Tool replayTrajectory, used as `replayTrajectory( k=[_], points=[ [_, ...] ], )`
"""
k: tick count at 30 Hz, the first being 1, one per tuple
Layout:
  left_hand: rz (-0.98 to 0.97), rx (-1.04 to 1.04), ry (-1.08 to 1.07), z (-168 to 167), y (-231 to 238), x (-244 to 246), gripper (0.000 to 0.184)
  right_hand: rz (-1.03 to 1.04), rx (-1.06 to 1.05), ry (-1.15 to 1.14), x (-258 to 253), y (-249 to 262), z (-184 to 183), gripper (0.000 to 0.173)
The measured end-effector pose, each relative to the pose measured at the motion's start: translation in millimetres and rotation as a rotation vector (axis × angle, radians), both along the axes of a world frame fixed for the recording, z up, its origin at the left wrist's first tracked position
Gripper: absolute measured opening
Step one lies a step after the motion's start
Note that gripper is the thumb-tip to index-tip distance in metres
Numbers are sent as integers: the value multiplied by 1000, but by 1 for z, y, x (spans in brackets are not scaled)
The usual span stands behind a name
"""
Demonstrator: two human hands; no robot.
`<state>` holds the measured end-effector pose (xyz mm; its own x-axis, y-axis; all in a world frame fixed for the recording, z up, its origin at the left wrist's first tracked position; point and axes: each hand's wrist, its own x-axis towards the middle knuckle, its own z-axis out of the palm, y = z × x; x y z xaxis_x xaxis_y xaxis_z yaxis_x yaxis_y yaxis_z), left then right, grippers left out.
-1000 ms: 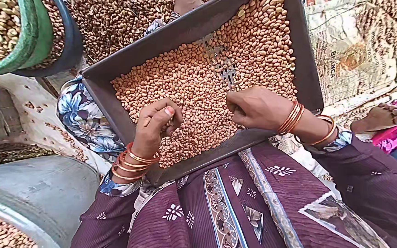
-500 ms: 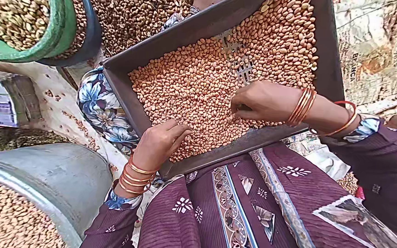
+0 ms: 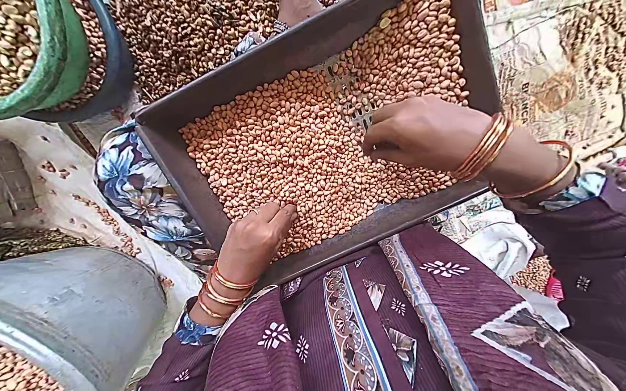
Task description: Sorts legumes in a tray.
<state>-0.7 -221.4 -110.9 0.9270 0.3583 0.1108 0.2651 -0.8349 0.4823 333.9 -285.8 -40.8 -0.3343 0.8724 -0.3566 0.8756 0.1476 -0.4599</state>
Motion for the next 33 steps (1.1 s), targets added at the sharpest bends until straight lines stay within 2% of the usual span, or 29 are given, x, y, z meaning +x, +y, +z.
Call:
replayTrajectory(
  k=[4,9,14,18,23,33],
  points=[
    [47,-264,-47,5,7,5,23,-34,-20,20,-2,-20,-28,9],
    [185,-731,-154,23,18,13,19,18,185,75,-5,-26,-45,14],
    [298,-1167,-227,31,21,11,16,117,242,56,-2,-28,-47,14],
    [416,-1393,-321,33,23,5,19,135,257,33,-2,-28,-48,15],
    [510,-1468,-401,33,28,-2,28,114,206,-16,-6,-23,-50,18],
    [469,-1427,-335,31,24,0,26,163,217,109,-4,-20,-53,13]
  ],
)
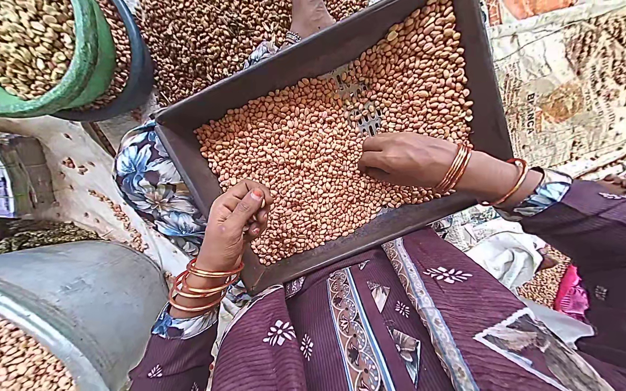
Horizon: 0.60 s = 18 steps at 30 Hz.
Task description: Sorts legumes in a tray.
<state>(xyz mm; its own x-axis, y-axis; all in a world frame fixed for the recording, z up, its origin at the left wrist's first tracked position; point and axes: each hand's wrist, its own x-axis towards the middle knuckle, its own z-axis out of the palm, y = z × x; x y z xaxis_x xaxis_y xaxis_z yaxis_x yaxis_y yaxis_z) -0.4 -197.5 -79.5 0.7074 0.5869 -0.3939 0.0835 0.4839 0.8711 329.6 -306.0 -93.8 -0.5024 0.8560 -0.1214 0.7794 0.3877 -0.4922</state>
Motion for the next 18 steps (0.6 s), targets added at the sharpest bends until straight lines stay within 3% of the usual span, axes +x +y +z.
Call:
replayTrajectory(
  k=[13,18],
  points=[
    [18,-11,4,-3,2,-6,38,-185,-62,-39,9,3,17,16],
    [-23,17,-3,-4,2,1,37,-49,-15,33,-6,0,7,19]
  ],
)
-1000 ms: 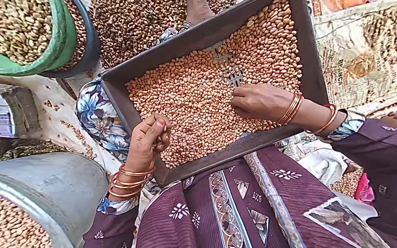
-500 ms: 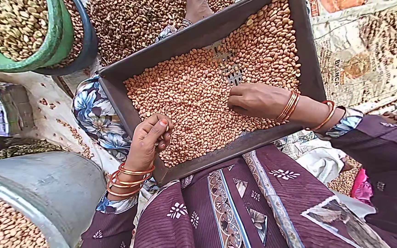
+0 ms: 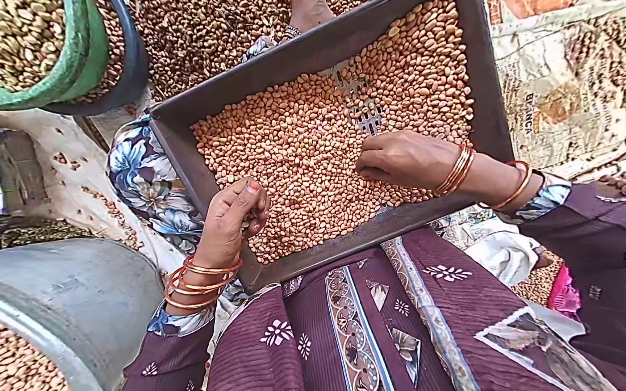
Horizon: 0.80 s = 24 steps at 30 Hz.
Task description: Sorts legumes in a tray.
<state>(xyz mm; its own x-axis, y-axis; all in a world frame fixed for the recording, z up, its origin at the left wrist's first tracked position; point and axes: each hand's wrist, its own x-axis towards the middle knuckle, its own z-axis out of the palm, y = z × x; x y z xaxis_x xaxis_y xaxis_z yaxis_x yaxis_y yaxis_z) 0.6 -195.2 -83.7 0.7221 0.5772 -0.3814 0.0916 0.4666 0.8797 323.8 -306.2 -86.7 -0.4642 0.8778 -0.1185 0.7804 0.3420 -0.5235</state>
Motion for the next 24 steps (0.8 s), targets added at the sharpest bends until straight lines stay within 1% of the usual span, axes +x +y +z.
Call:
replayTrajectory(
  k=[2,4,6,8,9,13,15,17,20,22,24],
  points=[
    [-22,12,4,1,0,2,37,41,71,-18,-5,-2,-7,21],
    [-22,6,-3,1,2,2,38,48,96,-43,-7,-3,-6,20],
    [-10,14,-33,2,3,-3,40,41,45,-70,-9,-3,-2,18],
    [-27,96,-18,3,3,-8,38,19,-32,-96,-10,-1,0,15],
    [-57,185,22,5,3,-11,36,14,-58,-100,-10,0,1,14],
    [-317,810,197,3,-4,-21,27,37,24,-57,-9,-2,-4,14],
    [-414,1034,237,-3,-11,-24,25,53,35,-51,-9,-4,-2,14],
    [-481,1192,276,-10,-19,-26,26,50,6,-39,-9,-4,-1,11],
    [-552,1370,345,-18,-27,-31,28,9,-125,-82,-10,-2,3,8],
    [-542,1438,362,-21,-30,-31,27,-6,-161,-76,-11,1,4,8],
    [-523,1431,367,-21,-31,-30,25,-20,-198,-71,-13,1,4,8]
  ],
)
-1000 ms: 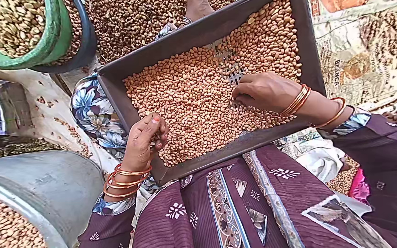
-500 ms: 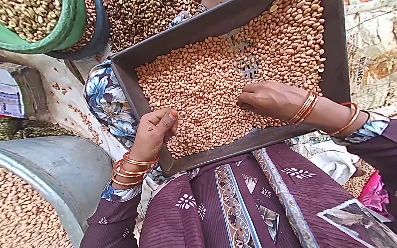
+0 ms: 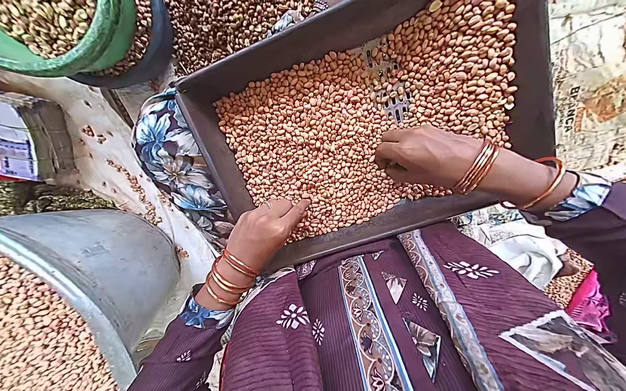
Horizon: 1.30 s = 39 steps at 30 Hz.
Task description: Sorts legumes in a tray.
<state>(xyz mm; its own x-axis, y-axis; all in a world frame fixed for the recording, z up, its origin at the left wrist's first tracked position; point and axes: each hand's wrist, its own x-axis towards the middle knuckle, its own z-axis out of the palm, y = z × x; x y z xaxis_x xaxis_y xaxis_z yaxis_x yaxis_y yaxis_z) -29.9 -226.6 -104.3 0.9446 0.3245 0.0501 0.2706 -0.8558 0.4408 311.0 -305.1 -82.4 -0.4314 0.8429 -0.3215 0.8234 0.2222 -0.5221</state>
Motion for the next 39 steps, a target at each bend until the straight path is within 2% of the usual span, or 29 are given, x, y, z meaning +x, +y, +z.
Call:
replayTrajectory(
  k=[3,9,13,15,17,21,24,27,30,32,34,37,39],
  points=[
    [67,-159,-65,3,4,3,24,-64,0,19,-1,-2,0,9],
    [325,-731,-284,26,16,11,20,-95,71,53,-1,-7,-5,10],
    [366,-1104,-351,29,19,9,19,-104,59,44,-3,-6,-6,10],
    [322,-1263,-387,26,19,4,24,-107,15,47,-2,-4,-6,11],
    [262,-1183,-366,24,19,1,31,-144,-36,147,1,1,-2,12],
    [175,-679,-235,22,7,2,23,-348,-278,556,-1,8,23,11],
    [62,-373,-137,11,-5,1,23,-293,-402,641,-19,5,27,18],
    [-38,-132,-48,0,-15,-1,22,-124,-229,478,-43,-5,11,18],
    [-48,-43,-40,-4,-21,-1,19,-65,-20,403,-54,-12,-7,20],
    [-31,-84,-49,-4,-21,1,19,-41,25,422,-55,-13,-11,22],
    [31,-242,-93,1,-16,5,20,-28,31,415,-49,-10,-9,19],
    [240,-679,-244,14,-5,10,20,-122,64,350,-25,-3,5,17],
    [306,-1002,-337,17,-1,15,25,-197,64,248,-5,1,22,15]
  ],
)
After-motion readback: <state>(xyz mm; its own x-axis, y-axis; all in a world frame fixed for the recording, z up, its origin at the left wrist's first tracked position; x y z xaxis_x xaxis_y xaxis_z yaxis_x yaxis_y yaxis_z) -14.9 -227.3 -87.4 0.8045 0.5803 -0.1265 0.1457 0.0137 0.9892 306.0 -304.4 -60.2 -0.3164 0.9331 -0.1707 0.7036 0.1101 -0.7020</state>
